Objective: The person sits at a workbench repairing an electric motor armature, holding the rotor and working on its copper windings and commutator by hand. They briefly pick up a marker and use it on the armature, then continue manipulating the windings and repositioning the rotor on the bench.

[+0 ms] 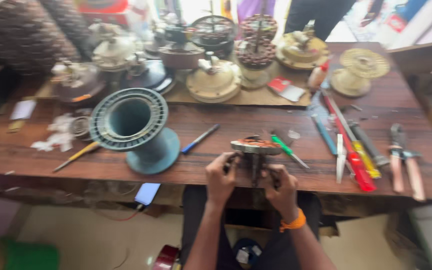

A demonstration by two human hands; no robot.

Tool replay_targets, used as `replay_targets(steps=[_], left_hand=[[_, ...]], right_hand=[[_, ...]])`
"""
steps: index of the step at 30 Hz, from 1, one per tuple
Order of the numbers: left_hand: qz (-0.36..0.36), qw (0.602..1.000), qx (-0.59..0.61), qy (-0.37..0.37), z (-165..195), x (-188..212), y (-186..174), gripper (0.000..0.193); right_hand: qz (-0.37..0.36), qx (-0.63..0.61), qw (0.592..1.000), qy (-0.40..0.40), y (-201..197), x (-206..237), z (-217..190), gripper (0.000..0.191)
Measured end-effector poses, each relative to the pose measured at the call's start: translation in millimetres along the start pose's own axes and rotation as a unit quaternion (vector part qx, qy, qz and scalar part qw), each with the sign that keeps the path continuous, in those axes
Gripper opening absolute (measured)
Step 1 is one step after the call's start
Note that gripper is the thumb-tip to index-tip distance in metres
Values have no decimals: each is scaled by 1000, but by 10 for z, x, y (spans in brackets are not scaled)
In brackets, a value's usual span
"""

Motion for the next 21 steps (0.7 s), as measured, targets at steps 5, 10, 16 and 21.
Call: replay_targets(steps=[5, 10, 16, 21], left_hand=[[14, 997, -54, 52, 184, 47, -12, 14], [19, 997, -75, 30, 146, 45, -33, 14], [-154, 960, -223, 65, 176, 86, 228, 27], [-221, 959, -176, 17, 205, 79, 214, 69]], right_hand=[[-14, -9, 1000, -7, -27, -22, -108, 14], [-4, -25, 994, -105, -14, -58, -344, 14], [-27, -13, 999, -26, 0, -59, -169, 13], [-12, -7, 999, -52, -27, -93, -248, 14]])
Point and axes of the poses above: each hand's wrist, its own x-axis away from the middle knuckle, its own y-axis out of the palm, z = x × y, the point moved 9 cm from there along -x, towards the middle knuckle, and after that the axes turned 2 degrees about -z, right-handed, at the moved point
